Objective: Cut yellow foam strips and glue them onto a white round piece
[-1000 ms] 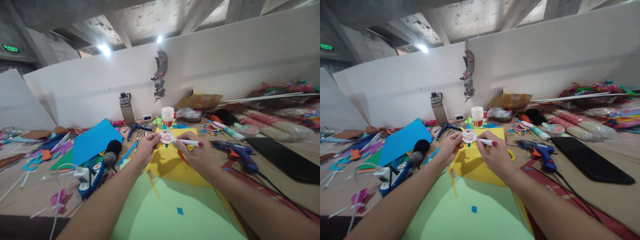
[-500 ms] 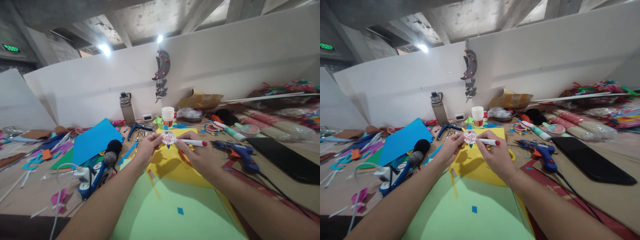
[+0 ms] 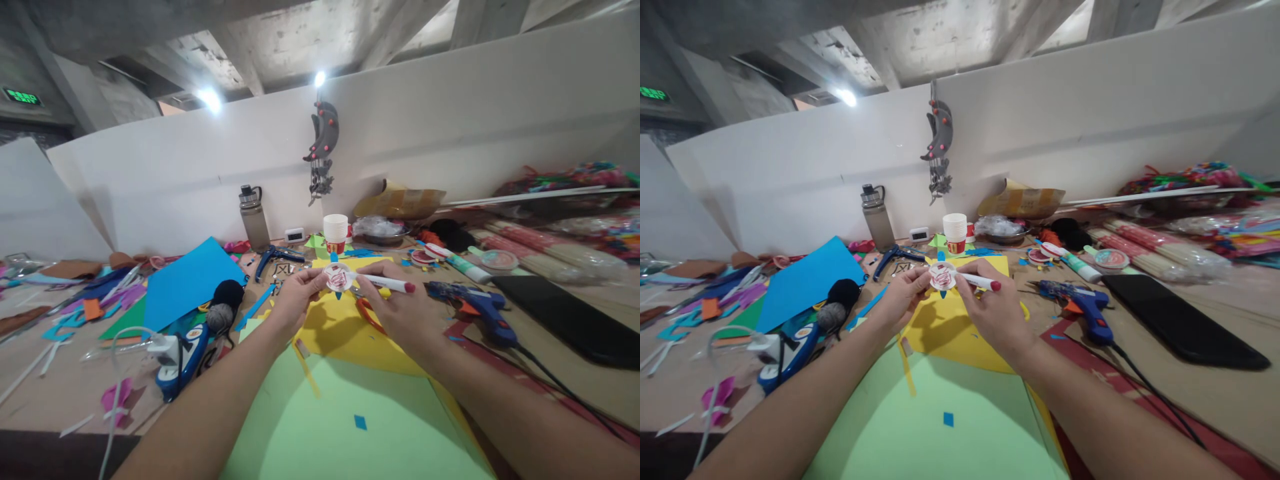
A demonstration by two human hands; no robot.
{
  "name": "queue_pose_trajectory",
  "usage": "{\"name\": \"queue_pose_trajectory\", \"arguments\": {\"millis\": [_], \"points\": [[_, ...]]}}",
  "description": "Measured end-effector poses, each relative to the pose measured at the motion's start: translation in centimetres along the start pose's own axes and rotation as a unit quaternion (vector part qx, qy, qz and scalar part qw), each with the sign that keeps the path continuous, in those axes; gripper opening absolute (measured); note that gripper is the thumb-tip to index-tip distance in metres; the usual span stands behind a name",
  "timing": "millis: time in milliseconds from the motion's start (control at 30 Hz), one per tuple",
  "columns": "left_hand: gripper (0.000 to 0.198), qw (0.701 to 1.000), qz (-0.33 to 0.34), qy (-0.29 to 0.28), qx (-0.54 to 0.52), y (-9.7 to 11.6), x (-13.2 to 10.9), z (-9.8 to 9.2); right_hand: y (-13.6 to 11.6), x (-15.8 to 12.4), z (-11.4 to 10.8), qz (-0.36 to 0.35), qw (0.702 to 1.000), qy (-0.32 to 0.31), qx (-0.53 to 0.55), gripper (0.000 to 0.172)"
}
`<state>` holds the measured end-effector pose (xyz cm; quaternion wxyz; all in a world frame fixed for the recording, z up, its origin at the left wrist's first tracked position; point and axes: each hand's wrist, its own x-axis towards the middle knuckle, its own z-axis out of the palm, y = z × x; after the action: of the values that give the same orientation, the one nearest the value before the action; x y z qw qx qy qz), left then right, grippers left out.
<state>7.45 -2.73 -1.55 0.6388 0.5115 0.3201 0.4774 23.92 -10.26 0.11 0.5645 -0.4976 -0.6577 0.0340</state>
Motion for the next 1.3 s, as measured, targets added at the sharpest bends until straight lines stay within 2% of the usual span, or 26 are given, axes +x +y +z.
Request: {"name": "queue_pose_trajectory", "arguments": {"millis": [200,1100,1300], "points": [[0.036,1.000,0.010,-0.008,0.022,0.10,-0.23,0.17,0.50,-0.18,0.59,0.011,1.000,-0.020,0.017,0.010],[0.036,0.999,0.012,-0.032,0.041,-0.50,0.02,-0.17,0.15,-0.42,0.61,0.018,0.999,-0.024,0.036,0.015],[0.036,0.997,0.011,-0.042,0.072,-0.47,-0.07,-0.10,0.30,-0.44,0.99,0.021,0.999,-0.016,0.046,0.014]]}}
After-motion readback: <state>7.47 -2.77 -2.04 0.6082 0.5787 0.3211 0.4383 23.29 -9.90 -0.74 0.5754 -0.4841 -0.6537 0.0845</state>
